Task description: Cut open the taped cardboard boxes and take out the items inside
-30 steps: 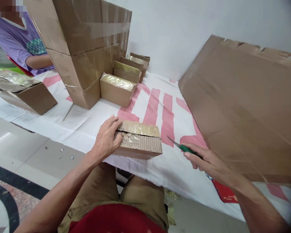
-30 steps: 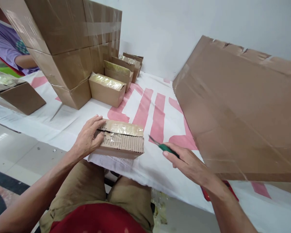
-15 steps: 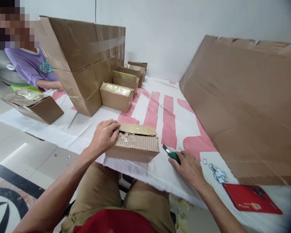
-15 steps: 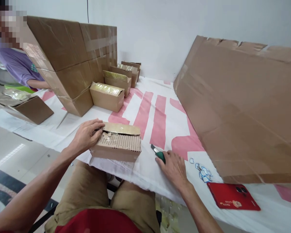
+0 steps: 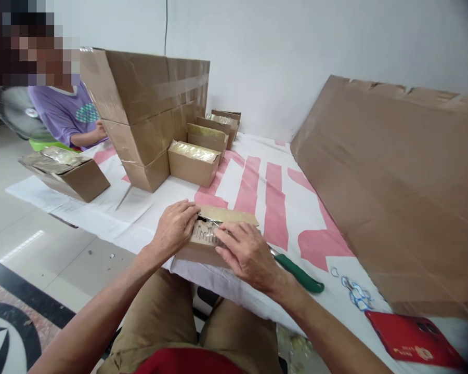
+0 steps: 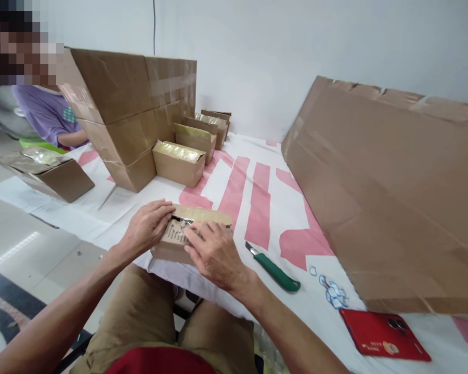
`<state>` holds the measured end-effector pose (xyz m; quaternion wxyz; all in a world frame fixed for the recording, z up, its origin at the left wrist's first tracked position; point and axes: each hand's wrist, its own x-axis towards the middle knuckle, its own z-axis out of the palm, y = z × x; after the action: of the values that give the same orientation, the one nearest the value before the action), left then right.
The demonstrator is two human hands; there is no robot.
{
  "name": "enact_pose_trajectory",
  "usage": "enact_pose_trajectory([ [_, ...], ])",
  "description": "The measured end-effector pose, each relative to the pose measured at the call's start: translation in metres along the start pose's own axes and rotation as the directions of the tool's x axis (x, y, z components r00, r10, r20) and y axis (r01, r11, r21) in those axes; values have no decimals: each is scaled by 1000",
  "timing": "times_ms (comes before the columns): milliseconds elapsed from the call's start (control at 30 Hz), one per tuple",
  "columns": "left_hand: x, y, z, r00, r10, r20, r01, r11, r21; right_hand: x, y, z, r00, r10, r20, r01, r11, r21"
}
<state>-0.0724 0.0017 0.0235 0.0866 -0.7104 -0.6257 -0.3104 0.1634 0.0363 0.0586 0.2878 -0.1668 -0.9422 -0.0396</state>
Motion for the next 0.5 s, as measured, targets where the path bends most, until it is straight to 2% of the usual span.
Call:
enact_pose_trajectory([
  [100, 4, 1, -3, 998, 18, 64, -22, 998, 61, -5, -6, 19, 999, 30, 31, -29, 999, -26],
  [200, 8, 1, -6, 994, 40, 106, -51, 993, 104, -11, -7, 24, 998, 52, 18, -52, 998, -22],
  [500, 12, 1, -6, 997, 18, 73, -26, 993, 115, -12, -4, 23, 997, 72, 19, -73, 996, 57],
])
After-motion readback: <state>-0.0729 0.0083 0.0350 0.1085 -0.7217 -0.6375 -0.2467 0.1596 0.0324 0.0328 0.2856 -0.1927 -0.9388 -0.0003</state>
